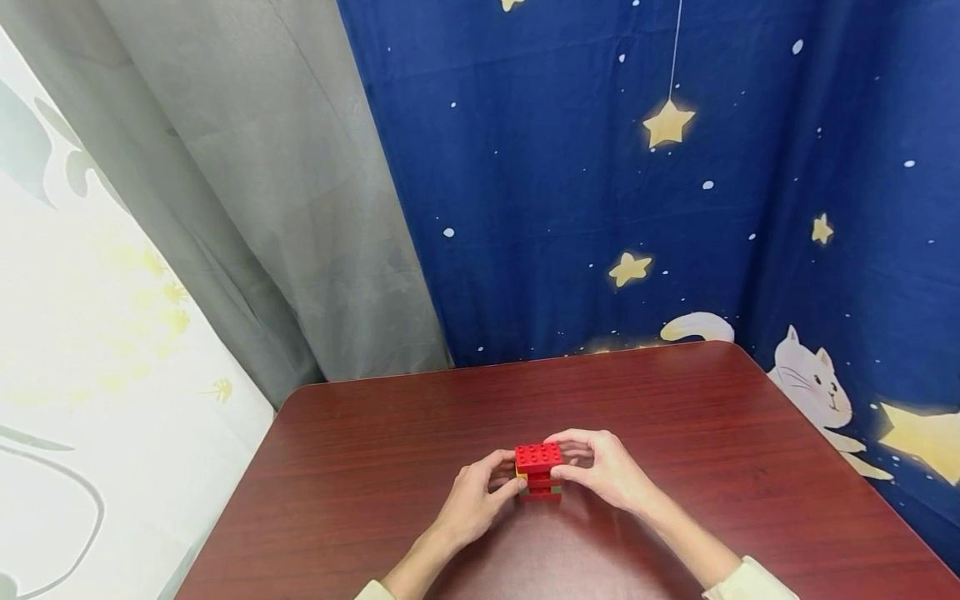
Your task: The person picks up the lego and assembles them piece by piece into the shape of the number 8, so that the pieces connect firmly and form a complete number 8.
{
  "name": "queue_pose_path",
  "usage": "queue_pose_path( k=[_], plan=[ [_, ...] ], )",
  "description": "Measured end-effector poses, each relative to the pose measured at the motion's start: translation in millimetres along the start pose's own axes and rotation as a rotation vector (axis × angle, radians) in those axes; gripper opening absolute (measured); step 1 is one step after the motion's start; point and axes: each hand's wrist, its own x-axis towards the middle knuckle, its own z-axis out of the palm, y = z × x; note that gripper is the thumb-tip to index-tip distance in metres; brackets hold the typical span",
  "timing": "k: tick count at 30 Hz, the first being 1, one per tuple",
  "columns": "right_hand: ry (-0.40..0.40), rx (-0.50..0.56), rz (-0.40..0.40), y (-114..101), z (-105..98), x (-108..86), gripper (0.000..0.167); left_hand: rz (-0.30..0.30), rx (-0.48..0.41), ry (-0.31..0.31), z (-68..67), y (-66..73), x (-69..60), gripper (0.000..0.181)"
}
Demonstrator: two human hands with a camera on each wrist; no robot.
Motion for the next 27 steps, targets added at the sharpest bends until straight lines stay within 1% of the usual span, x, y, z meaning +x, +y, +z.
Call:
queue_pose_path(
  k=[5, 11, 18, 22, 27],
  plan=[
    [0.009, -0.030, 0.002, -0.4, 0.8, 0.5, 0.039, -0.001, 0.001, -0.004, -0.2, 0.7, 0.1, 0.032],
    [0.023, -0.116, -0.032, -2.7, 2.5, 2.5, 0.036, -0.001, 0.004, -0.006, -0.6, 1.1, 0.1, 0.032],
    [0.036, -0.172, -0.036, -5.2, 2.8, 3.7, 0.035, -0.008, -0.004, -0.012, -0.5, 1.5, 0.2, 0.031],
    [0.024, -0.184, -0.034, -6.9, 0.7, 5.2, 0.034, -0.005, -0.008, -0.009, -0.2, 1.5, 0.3, 0.031],
    [-0.014, -0.176, -0.013, -10.9, -2.9, 8.5, 0.033, 0.002, -0.004, -0.003, 0.0, 1.5, 0.3, 0.031]
  ],
)
